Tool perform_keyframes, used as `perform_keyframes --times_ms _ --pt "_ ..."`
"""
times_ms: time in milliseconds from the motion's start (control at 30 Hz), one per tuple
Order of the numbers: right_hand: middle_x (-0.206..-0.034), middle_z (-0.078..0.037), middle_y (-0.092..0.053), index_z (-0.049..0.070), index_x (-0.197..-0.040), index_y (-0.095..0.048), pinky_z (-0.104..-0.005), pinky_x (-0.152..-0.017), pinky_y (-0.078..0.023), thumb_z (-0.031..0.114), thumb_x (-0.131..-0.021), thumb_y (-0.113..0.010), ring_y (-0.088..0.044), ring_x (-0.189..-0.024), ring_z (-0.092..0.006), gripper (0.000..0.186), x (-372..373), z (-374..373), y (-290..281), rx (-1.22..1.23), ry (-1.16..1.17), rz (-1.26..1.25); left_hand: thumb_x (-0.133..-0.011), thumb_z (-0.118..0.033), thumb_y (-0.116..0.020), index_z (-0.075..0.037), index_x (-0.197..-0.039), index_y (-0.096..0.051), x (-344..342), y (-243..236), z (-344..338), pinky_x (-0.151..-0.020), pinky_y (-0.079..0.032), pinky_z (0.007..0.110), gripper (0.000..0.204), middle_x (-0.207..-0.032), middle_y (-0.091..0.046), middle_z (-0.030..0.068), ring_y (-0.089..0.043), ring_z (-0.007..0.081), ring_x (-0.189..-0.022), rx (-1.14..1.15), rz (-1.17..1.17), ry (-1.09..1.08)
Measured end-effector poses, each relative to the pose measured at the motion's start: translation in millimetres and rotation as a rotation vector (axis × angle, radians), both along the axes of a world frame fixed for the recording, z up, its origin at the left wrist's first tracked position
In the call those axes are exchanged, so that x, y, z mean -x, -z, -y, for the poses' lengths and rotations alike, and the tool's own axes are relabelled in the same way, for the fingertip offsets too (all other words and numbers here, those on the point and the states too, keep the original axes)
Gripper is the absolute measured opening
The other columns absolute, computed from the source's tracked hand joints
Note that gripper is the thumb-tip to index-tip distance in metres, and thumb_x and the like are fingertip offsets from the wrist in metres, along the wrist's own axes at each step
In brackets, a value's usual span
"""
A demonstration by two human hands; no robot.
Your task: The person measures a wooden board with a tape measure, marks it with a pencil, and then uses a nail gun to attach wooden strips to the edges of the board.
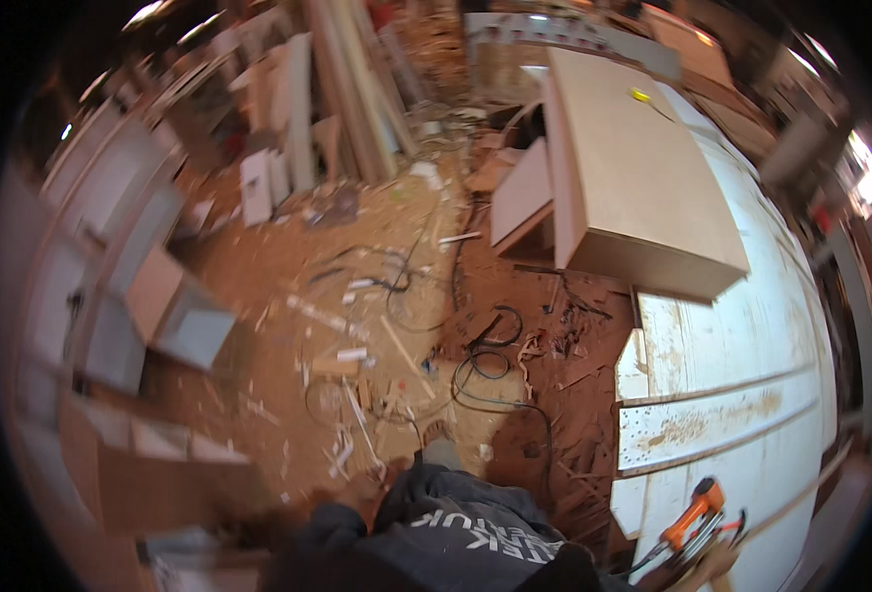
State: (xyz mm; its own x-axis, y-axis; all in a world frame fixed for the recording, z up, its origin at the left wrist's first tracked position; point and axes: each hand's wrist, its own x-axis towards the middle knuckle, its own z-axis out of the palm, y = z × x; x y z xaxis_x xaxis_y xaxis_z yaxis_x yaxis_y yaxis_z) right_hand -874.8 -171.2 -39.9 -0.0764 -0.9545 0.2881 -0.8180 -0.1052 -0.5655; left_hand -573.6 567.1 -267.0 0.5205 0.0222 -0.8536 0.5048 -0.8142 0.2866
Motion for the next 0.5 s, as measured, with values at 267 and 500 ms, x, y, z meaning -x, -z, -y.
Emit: perform_keyframes --times_ms 267,500 --pt "-0.107 -0.019 -0.071 -0.003 -0.135 -0.061 -0.0362 -0.089 -0.051 0.027 -0.098 -0.064 -0.066 -0.095 -0.024 0.048 -246.5 -98.2 -74.4 0.078 -0.448 0.225 -0.093 -0.033 -0.068 -0.005 -0.104 -0.08 -181.0 22.1 -17.0 -0.077 -0.057 0.041 0.033 -0.082 -0.077 0.014 -0.075 0.023 -0.084 0.028 0.421 0.151" --pt "-0.094 -0.024 -0.072 0.001 -0.123 -0.068 -0.0441 -0.08 -0.053 0.034 -0.095 -0.067 -0.071 -0.087 -0.0361 0.043 -515.2 -138.5 -114.1 0.07 -0.89 0.104 -0.09 -0.03 -0.068 -0.002 -0.097 -0.078 -294.9 41.1 -65.0 -0.075 -0.055 0.041 0.03 -0.087 -0.076 0.0178 -0.072 0.0312 -0.08 0.127 0.562 -0.108"
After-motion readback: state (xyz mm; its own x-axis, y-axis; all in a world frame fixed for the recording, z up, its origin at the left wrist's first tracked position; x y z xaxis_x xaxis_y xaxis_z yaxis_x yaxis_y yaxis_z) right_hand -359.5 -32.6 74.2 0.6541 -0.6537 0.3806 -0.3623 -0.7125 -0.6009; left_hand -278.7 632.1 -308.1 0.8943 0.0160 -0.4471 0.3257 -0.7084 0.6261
